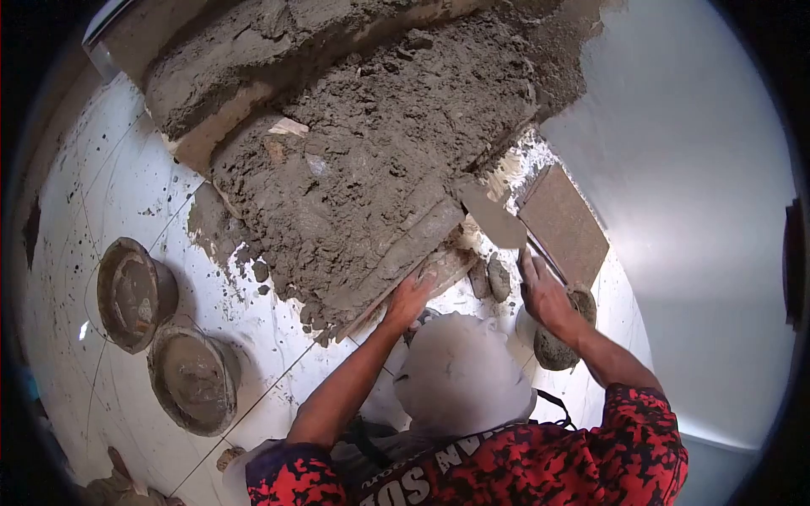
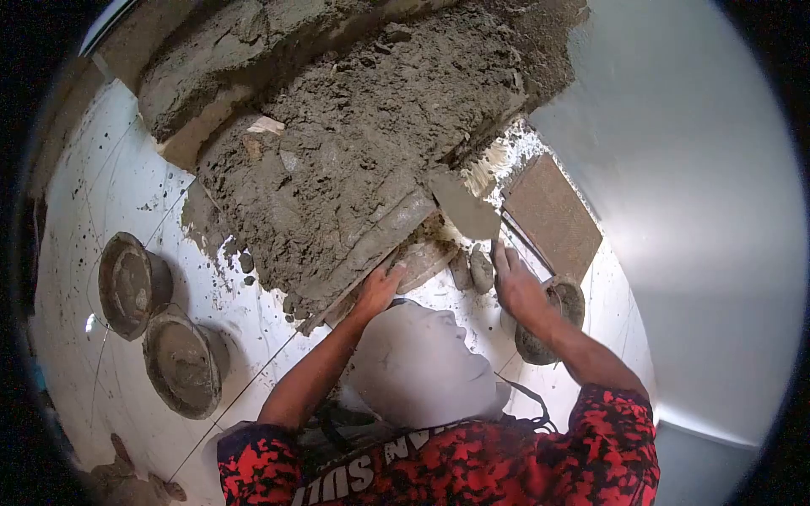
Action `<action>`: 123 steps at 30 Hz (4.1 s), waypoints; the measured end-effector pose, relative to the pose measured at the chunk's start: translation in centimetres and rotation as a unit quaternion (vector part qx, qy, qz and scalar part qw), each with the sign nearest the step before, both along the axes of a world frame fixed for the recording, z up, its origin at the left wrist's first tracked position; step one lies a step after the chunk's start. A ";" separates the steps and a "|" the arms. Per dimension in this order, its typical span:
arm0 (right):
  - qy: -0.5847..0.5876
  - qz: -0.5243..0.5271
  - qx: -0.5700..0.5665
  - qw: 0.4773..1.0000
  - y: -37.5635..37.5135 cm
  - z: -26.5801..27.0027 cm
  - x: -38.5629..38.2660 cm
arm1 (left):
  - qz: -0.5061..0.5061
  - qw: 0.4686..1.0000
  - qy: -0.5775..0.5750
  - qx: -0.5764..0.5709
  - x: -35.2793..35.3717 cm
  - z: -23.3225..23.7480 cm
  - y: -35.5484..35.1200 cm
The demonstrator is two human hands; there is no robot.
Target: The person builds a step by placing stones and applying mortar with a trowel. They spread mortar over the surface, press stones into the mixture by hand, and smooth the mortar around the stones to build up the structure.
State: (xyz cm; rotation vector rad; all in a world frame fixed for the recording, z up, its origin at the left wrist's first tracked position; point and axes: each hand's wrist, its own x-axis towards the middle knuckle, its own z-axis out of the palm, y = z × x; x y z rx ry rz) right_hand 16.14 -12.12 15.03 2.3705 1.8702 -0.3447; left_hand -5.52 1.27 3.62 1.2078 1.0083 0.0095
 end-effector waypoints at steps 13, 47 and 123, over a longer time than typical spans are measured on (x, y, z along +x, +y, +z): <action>0.095 -0.133 0.073 0.984 -1.5 0.2 -2.6 | 0.008 0.998 0.001 0.062 0.2 -2.7 -0.7; 0.096 0.003 -0.108 0.990 6.4 8.8 11.1 | 0.032 0.997 0.001 0.070 0.7 -4.0 -1.2; 0.043 0.182 -0.067 0.980 21.3 0.1 -2.4 | -0.044 0.998 -0.048 0.012 -1.2 -0.4 0.4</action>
